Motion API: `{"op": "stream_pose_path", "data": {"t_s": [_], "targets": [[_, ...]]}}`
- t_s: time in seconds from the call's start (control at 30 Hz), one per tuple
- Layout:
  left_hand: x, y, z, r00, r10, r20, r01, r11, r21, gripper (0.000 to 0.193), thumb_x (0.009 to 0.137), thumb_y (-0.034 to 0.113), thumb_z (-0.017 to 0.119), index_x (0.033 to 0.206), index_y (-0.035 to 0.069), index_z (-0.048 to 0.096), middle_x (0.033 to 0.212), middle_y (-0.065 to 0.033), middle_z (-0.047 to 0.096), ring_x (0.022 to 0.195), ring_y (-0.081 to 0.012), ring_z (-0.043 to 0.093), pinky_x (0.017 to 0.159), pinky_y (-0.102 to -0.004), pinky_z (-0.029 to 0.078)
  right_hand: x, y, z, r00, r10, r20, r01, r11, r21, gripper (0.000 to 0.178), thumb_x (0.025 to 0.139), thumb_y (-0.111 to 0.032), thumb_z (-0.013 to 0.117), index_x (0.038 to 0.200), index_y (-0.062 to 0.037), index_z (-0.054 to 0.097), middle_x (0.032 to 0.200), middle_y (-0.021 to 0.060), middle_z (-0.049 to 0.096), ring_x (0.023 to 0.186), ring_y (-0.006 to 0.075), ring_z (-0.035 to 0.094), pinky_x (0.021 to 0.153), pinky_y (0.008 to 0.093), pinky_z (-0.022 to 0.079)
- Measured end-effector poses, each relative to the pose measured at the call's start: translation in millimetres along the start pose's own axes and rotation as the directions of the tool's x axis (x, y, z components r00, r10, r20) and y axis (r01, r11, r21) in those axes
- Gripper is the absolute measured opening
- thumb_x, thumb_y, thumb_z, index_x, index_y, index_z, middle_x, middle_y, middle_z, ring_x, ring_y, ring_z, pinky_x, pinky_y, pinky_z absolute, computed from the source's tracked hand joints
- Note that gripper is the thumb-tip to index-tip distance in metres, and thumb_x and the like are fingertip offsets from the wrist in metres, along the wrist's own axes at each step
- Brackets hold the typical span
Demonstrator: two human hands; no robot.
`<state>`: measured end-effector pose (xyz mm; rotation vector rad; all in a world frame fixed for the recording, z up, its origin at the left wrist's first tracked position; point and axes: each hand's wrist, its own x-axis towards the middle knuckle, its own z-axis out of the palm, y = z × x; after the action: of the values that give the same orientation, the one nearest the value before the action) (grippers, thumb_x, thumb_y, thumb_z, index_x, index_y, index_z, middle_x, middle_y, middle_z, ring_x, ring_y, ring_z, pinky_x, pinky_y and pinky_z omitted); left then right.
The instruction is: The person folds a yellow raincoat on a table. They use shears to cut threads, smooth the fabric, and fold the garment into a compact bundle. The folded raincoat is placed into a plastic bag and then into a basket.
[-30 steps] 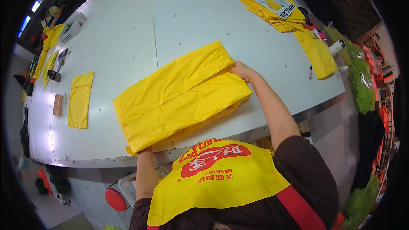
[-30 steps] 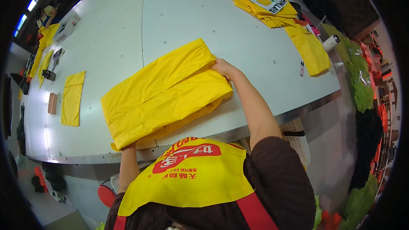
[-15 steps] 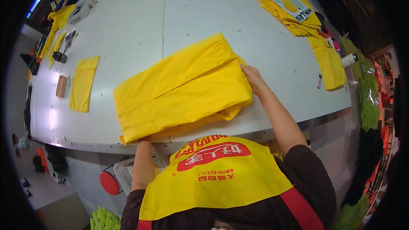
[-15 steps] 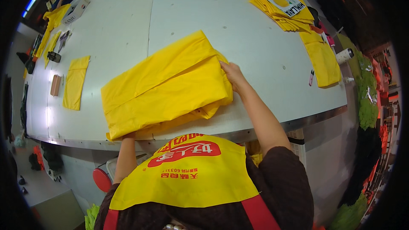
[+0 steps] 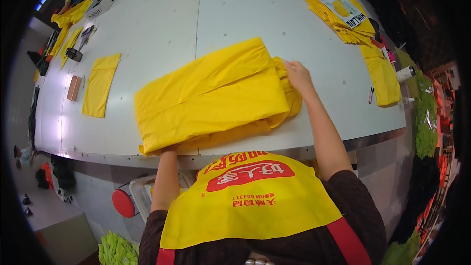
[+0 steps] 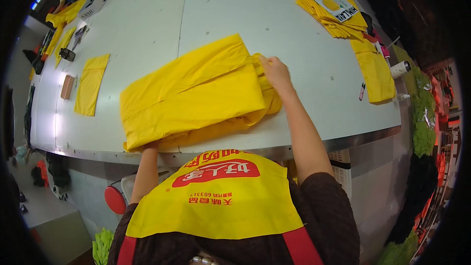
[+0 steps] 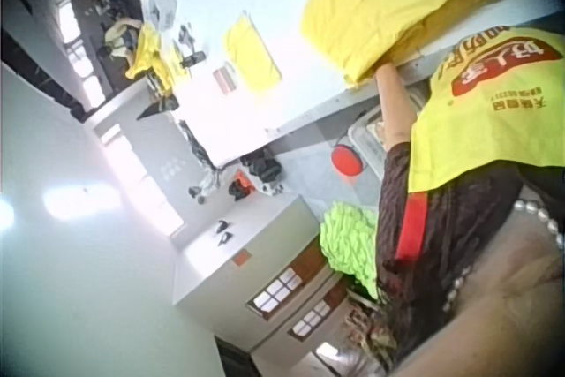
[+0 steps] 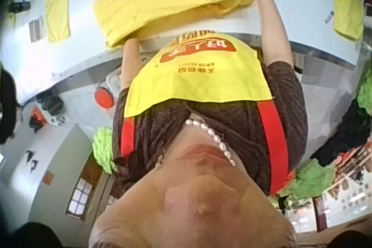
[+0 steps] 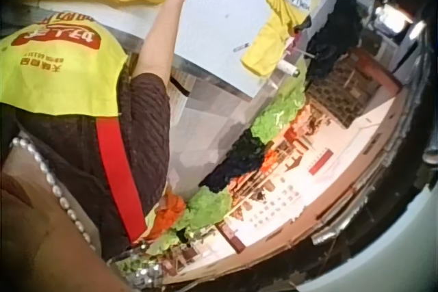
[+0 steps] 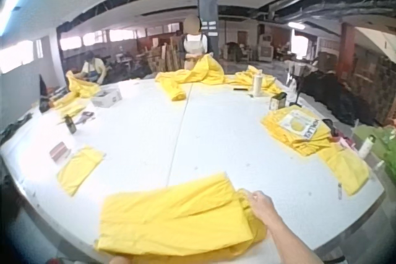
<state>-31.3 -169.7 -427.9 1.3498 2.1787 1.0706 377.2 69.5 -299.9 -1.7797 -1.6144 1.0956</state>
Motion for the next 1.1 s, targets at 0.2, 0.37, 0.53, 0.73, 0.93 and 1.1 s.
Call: {"op": "stream_pose_path", "data": {"t_s": [0.2,0.37,0.53,0.73,0.93,1.1], "targets": [[-7,0,-1,1.0,0.0,-0.006,0.0,1.0,0.011,0.052,0.086,0.029,0.052,0.131,0.006,0.037,0.138,-0.0138,0.036,0.128,-0.0317,0.028,0.106,-0.0404,0.022,-1,-18,55,0.977,-0.209,0.045,0.214,0.954,-0.211,0.047,0.084,-0.041,0.053,0.099,0.003,0.056,0.091,0.0191,0.061,0.087,0.028,0.058,0.076,0.0357,0.044],[-18,-6,-8,0.999,-0.028,-0.02,0.029,0.999,0.021,0.051,0.086,0.029,0.052,0.13,0.006,0.038,0.138,-0.0138,0.036,0.128,-0.0324,0.028,0.106,-0.0411,0.022,-11,41,15,0.985,-0.087,0.148,0.054,0.975,0.216,0.03,0.086,-0.026,0.054,0.093,0.0037,0.057,0.079,0.0123,0.061,0.071,0.0192,0.056,0.066,0.0316,0.045],[-19,-5,-15,0.999,-0.033,-0.004,0.034,0.998,0.051,0.051,0.086,0.03,0.051,0.13,0.007,0.039,0.138,-0.0138,0.036,0.128,-0.0331,0.028,0.106,-0.0418,0.022,0,64,16,0.963,-0.269,0.029,0.27,0.951,-0.153,0.033,0.088,-0.03,0.051,0.094,0.0021,0.056,0.081,0.018,0.063,0.073,0.0314,0.059,0.065,0.0388,0.046],[-46,-35,-31,0.988,-0.019,0.155,-0.015,0.977,0.214,0.05,0.086,0.03,0.051,0.129,0.008,0.041,0.138,-0.0138,0.036,0.128,-0.0339,0.028,0.105,-0.0426,0.022,-20,36,35,0.977,-0.213,0.009,0.195,0.878,-0.437,0.036,0.09,-0.034,0.044,0.106,-0.0026,0.052,0.093,0.0211,0.062,0.088,0.0377,0.058,0.075,0.0426,0.045],[-59,179,-114,0.654,-0.443,0.613,-0.002,0.81,0.587,0.043,0.082,0.034,0.056,0.116,0.008,0.054,0.11,-0.0185,0.057,0.102,-0.0355,0.053,0.085,-0.0387,0.044,-39,-11,20,0.989,-0.146,0.002,0.113,0.754,-0.647,0.049,0.087,-0.042,0.047,0.121,-0.0064,0.047,0.116,0.0181,0.054,0.109,0.0352,0.049,0.09,0.0451,0.038],[31,179,-79,0.937,0.341,0.075,-0.32,0.753,0.575,0.053,0.08,0.048,0.055,0.12,0.014,0.053,0.123,-0.0157,0.05,0.114,-0.035,0.045,0.093,-0.0512,0.034,-45,-70,73,0.731,-0.671,0.127,0.483,0.377,-0.79,0.063,0.084,-0.051,0.049,0.132,-0.012,0.04,0.14,0.0137,0.031,0.131,0.0366,0.019,0.101,0.0607,0.015]]}}
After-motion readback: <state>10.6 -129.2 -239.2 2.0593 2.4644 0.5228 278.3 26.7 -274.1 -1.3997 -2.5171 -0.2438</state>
